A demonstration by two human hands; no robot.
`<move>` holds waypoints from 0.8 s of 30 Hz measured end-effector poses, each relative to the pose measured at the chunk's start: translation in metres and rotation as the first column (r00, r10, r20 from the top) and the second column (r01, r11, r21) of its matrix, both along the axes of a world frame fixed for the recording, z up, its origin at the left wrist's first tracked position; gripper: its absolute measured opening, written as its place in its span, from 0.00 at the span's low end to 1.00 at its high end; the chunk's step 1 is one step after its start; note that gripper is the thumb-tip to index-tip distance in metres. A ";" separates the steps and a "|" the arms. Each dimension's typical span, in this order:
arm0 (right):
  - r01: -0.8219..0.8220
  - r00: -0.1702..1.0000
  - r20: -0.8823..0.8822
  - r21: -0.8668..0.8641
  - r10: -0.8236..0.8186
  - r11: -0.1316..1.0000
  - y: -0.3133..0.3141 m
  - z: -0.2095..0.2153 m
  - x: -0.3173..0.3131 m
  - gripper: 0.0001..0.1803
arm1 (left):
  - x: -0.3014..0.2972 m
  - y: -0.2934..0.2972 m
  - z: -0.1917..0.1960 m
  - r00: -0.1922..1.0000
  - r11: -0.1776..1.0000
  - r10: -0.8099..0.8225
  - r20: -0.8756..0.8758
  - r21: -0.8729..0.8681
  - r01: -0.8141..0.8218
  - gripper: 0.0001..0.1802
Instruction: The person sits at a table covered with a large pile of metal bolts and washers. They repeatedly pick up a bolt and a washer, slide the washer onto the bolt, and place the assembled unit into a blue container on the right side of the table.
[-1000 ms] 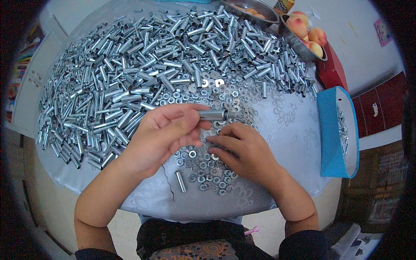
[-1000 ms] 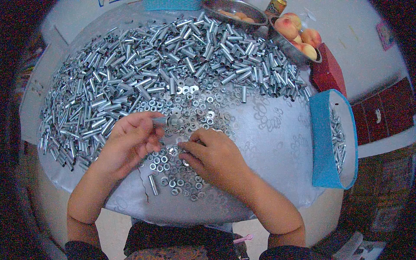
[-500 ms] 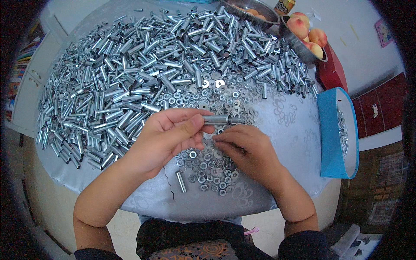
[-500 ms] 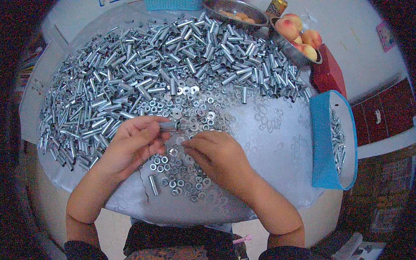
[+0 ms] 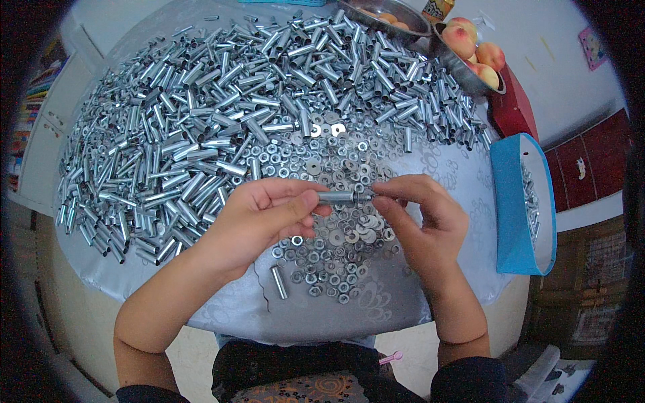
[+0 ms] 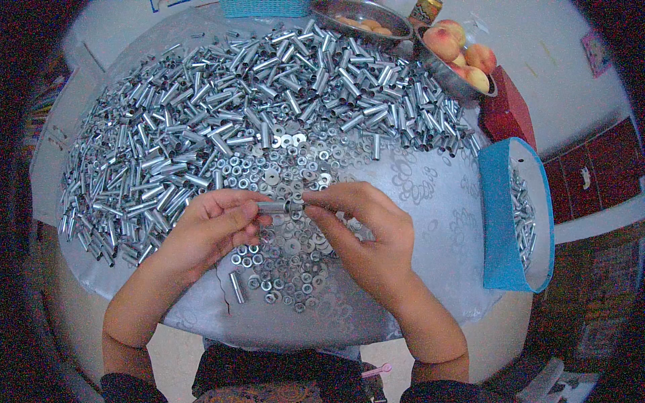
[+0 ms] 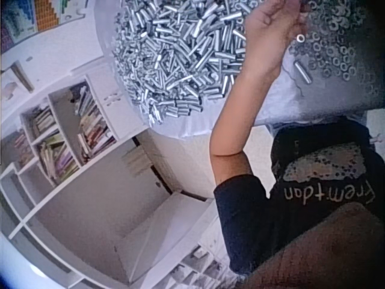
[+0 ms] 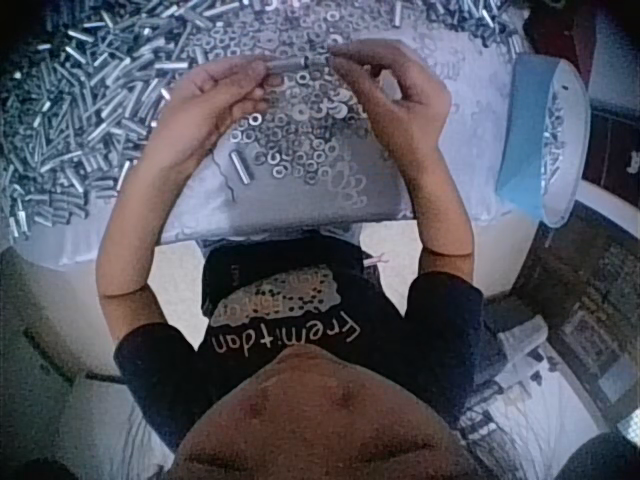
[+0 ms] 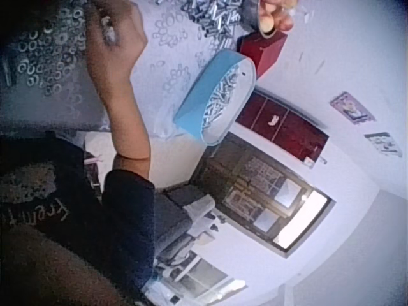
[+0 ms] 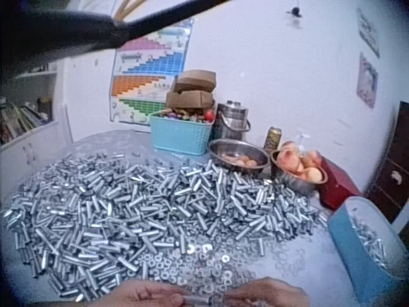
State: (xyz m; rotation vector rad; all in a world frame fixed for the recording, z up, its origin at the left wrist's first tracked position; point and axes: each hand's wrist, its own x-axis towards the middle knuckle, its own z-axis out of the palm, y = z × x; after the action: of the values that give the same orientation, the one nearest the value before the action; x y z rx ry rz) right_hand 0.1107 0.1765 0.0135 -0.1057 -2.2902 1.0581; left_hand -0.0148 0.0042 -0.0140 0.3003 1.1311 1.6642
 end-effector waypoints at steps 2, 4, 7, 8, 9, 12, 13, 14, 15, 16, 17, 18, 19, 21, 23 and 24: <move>-0.005 1.000 0.013 0.011 0.005 1.000 -0.001 0.000 0.000 0.10 | -0.001 0.000 -0.001 1.000 1.000 0.001 0.016 0.010 -0.001 0.17; 0.000 1.000 0.019 0.040 -0.001 0.999 -0.002 0.001 0.000 0.11 | -0.001 0.001 0.000 1.000 1.000 0.001 0.022 0.011 -0.001 0.17; 0.013 1.000 0.017 0.122 -0.015 0.992 -0.005 0.004 0.000 0.13 | -0.001 0.000 0.001 0.999 1.000 0.001 0.038 0.022 -0.002 0.17; 0.017 1.000 0.023 0.156 -0.020 0.988 -0.006 0.004 0.001 0.13 | -0.001 0.000 0.001 0.999 1.000 0.002 0.045 0.026 -0.003 0.17; 0.021 0.999 0.031 0.192 -0.028 0.981 -0.007 0.004 0.002 0.14 | -0.001 0.000 0.001 0.999 1.000 0.002 0.045 0.027 -0.003 0.17; -0.033 0.998 0.053 0.214 0.023 0.976 -0.005 -0.001 0.003 0.15 | -0.001 0.001 0.000 0.999 1.000 0.007 0.047 0.018 -0.007 0.16; -0.050 0.998 0.046 0.220 0.041 0.974 -0.005 -0.002 0.003 0.16 | 0.000 0.001 0.001 0.999 1.000 0.010 0.048 0.007 -0.010 0.16; -0.066 0.997 0.040 0.227 0.059 0.972 -0.004 -0.002 0.003 0.16 | 0.000 0.002 0.002 0.999 1.000 0.013 0.048 -0.004 -0.013 0.15; -0.082 0.997 0.032 0.236 0.077 0.968 -0.004 -0.003 0.002 0.17 | 0.000 0.002 0.002 0.998 1.000 0.012 0.056 0.008 -0.012 0.15; -0.096 0.995 0.030 0.243 0.092 0.965 -0.004 -0.004 0.002 0.19 | -0.001 0.001 0.002 0.998 1.000 0.011 0.064 0.020 -0.012 0.15; -0.110 0.994 0.028 0.250 0.106 0.962 -0.005 -0.005 0.002 0.20 | -0.001 0.001 0.001 0.997 0.999 0.009 0.072 0.033 -0.012 0.15; -0.123 0.992 0.026 0.257 0.121 0.959 -0.005 -0.006 0.002 0.22 | -0.002 0.001 0.001 0.997 0.999 0.011 0.077 0.036 -0.013 0.15; -0.130 0.992 0.035 0.303 0.125 0.944 -0.006 -0.005 0.001 0.23 | -0.002 0.001 0.000 0.997 0.999 0.012 0.081 0.039 -0.015 0.15; -0.142 0.990 0.055 0.393 0.131 0.909 -0.007 -0.001 0.000 0.25 | -0.002 0.001 -0.001 0.997 0.999 0.000 0.081 0.047 -0.004 0.15; -0.154 0.988 0.058 0.369 0.143 0.916 -0.006 -0.005 0.001 0.27 | -0.002 0.001 -0.001 0.997 0.998 -0.026 0.072 0.056 0.022 0.16; -0.161 0.987 0.058 0.357 0.150 0.920 -0.007 -0.006 0.001 0.29 | -0.002 0.001 -0.001 0.998 0.999 -0.012 0.066 0.053 0.008 0.16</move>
State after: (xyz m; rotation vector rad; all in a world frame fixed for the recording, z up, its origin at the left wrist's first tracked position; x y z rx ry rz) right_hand 0.1115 0.1698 0.0073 0.2148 -2.5122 0.6936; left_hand -0.0166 0.0051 -0.0151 0.2818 1.0362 1.6849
